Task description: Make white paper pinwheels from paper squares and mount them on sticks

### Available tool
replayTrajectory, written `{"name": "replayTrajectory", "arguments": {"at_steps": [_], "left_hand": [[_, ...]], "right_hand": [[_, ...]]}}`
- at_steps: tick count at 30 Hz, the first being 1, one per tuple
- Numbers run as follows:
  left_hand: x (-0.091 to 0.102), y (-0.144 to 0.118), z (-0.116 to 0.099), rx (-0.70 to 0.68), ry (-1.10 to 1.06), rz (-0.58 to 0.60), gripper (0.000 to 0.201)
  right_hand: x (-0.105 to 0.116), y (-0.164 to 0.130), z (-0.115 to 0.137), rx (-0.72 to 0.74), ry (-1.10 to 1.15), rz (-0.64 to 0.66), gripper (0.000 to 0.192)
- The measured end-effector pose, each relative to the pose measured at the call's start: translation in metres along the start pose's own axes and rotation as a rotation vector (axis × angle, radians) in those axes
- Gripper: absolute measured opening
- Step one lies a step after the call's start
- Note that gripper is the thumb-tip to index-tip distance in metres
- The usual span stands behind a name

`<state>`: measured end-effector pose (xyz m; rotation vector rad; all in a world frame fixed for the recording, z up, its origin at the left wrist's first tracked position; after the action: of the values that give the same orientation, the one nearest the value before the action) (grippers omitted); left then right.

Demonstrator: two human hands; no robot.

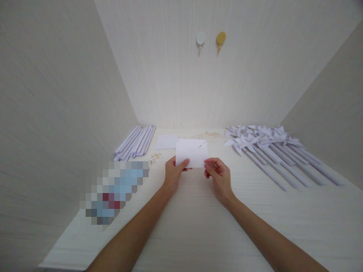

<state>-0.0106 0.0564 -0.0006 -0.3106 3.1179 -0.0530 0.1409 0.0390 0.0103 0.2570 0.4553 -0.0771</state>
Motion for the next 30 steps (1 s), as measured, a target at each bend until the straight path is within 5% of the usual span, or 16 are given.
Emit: {"name": "replayTrajectory", "arguments": {"at_steps": [30], "left_hand": [[0.0032,-0.0015,-0.0071,-0.095,0.082,-0.044,0.019]], "right_hand": [[0.0042,0.0004,0.0035,0.042,-0.023,-0.058,0.01]]}}
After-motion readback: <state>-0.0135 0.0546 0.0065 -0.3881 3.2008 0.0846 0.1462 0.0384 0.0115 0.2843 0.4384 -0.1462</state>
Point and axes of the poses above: each hand's wrist, its own y-axis towards the middle knuckle, its own x-axis out of the back of the hand, z = x × y, the point moved 6 cm from there along y, towards the middle knuckle, and after that the axes turned 14 degrees about y, right-handed, at the moved point
